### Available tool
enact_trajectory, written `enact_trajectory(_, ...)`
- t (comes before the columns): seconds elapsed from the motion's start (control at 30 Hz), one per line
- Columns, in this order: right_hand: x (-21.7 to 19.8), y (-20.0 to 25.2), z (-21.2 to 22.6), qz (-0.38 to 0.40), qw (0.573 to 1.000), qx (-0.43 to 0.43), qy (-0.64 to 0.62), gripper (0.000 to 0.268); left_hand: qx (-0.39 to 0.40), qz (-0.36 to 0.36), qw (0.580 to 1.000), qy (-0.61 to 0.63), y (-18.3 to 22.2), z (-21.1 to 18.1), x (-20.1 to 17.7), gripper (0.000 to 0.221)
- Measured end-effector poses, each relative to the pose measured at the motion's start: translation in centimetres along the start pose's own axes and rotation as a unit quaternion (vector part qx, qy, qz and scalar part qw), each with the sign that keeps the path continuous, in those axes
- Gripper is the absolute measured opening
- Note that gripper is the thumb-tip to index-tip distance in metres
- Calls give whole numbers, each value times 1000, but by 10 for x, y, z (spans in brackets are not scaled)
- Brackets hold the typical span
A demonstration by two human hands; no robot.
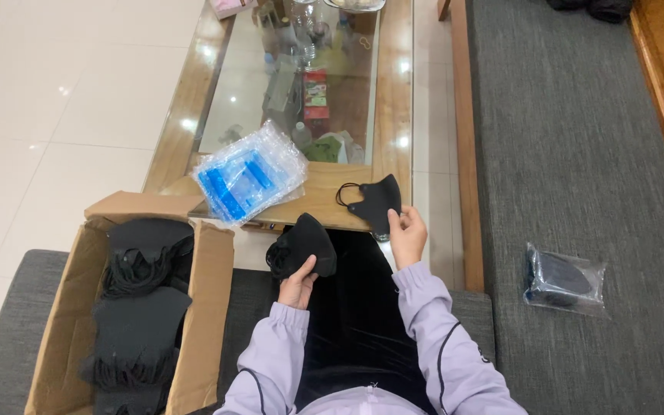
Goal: Taking face masks out of a box and arranging them on a table for inspection or packaging
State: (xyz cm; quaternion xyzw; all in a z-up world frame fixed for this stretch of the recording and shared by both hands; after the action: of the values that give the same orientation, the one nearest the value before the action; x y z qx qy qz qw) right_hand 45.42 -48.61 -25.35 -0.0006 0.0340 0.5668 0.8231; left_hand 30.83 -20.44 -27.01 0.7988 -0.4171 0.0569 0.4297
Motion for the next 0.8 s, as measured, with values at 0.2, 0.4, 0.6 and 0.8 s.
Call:
enact_trajectory(0.2, -6, 5, 35, -3, 973, 3, 232, 25, -12, 1, 1000, -2, 2, -2, 3, 74)
enact_trajectory(0.4, -4, 34, 84, 0, 927, -92, 364, 51, -29, 14, 999, -24, 0, 2, 3, 77)
enact_trajectory(0.6, 24, 68, 85, 66, 839, -334, 424, 46, -20, 20, 999, -16, -23, 28, -7, 83)
enact_trajectory(0.8, 24, 74, 80, 81, 843, -323, 421, 41, -8, 47, 999, -18, -47, 46, -24, 73)
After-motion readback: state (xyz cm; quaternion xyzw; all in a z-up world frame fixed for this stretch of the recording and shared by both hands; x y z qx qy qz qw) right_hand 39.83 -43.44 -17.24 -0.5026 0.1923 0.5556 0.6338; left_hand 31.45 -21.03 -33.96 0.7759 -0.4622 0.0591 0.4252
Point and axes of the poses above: each hand's wrist, its own y-axis away from the middle knuckle, its own x-axis out of the palm, z = x × y, the point moved 9 cm from there along -y, towards the middle knuckle, and after that the axes turned 10 degrees about -y, right-handed, at the moved point
